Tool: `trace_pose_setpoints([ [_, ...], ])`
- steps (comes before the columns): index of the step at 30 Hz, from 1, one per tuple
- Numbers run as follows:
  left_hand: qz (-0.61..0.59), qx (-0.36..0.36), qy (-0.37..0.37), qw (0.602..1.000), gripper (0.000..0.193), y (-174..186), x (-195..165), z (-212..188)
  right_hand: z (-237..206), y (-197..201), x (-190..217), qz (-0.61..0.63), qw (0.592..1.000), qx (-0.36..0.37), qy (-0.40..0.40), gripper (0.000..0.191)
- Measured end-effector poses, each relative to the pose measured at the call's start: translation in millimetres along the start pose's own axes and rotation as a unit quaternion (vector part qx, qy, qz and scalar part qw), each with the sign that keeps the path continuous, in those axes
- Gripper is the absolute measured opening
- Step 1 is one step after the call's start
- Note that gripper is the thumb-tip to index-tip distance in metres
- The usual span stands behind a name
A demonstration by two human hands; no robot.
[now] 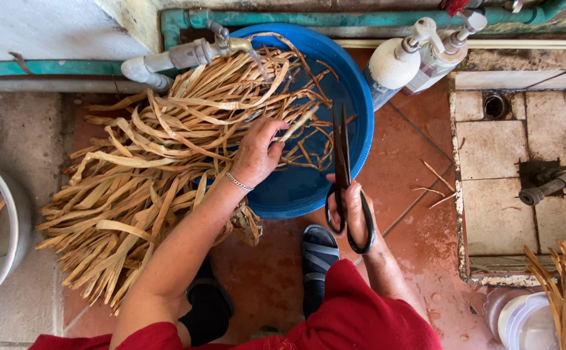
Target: The person uses shears to cut long dried plant strips into shorter pieces over a blue basin. The cut pieces fall into the basin while the person repeatedly selects new strips from a large bundle and trims them.
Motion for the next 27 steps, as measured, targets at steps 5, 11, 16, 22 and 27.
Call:
trace_pose_setpoints([
  [5, -0.058, 0.126, 0.115, 0.984, 0.005, 5.1, 11.0, -4.5, -2.7, -3.7, 14.0, -0.064, 0.996, 0.014, 0.059, 0.08],
  [11, 0.119, 0.437, 0.241, 0.858, 0.021, 14.3, 15.1, -48.0, -2.9, -3.6, 6.1, -0.043, 0.999, -0.004, -0.005, 0.083],
  [16, 0.298, 0.53, 0.136, 0.783, 0.03, 1.7, -3.7, -71.5, -2.5, -9.7, 7.2, -0.034, 0.999, 0.002, -0.017, 0.083],
  [22, 0.163, 0.413, 0.143, 0.884, 0.022, -8.8, 5.7, -56.9, -8.8, -9.6, 14.5, -0.062, 0.998, -0.007, 0.003, 0.082],
  [27, -0.038, 0.252, 0.183, 0.95, 0.023, -3.8, 16.8, -22.9, -13.7, -3.5, 20.9, -0.088, 0.994, 0.011, 0.069, 0.079],
])
Point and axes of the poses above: each hand's wrist, its own z-axis towards the middle knuckle, its own y-axis out of the back of the hand, x = y × z, the point moved 8 cm from there along z, towards the middle knuckle, and after that the axes turned 5 degrees about -y, right-handed, at the moved point
